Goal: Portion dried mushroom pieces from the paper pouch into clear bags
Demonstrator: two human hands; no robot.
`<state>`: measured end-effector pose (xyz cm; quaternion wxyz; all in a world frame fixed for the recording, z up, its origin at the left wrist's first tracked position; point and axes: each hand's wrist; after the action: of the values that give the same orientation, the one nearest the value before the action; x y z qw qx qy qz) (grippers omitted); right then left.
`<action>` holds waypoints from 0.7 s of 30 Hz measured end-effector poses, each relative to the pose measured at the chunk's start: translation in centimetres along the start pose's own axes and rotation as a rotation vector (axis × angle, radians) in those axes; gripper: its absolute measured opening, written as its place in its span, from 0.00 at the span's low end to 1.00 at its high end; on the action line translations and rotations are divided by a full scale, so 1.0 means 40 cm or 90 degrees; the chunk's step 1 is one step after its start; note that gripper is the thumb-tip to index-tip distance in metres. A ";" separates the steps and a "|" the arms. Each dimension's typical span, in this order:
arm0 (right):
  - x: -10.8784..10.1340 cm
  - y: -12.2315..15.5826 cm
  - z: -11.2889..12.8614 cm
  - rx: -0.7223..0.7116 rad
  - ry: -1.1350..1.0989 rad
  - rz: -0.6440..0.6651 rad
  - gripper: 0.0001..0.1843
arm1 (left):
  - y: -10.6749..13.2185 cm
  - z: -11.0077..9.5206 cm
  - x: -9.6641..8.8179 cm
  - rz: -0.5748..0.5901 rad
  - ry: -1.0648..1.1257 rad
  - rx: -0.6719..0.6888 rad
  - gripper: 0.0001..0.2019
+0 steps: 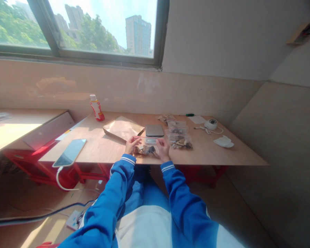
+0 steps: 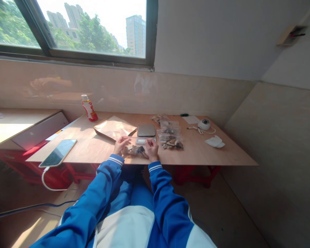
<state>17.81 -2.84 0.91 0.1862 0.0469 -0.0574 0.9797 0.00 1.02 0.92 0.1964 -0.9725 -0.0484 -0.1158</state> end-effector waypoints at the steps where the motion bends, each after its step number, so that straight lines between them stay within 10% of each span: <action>1: 0.000 0.000 0.000 -0.003 0.001 -0.002 0.13 | 0.001 -0.001 0.000 0.004 -0.003 -0.002 0.16; 21: 0.004 -0.006 -0.015 0.042 -0.001 0.141 0.16 | 0.006 -0.024 0.003 0.011 -0.061 -0.013 0.17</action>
<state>17.72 -2.49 0.36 0.0749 0.0472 -0.0305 0.9956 -0.06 0.44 1.71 0.1848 -0.9793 -0.0482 -0.0678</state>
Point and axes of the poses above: each hand's wrist, its own y-axis away from the middle knuckle, its own x-axis out of the palm, z = x × y, and after that the axes turned 15 degrees about x, right-handed
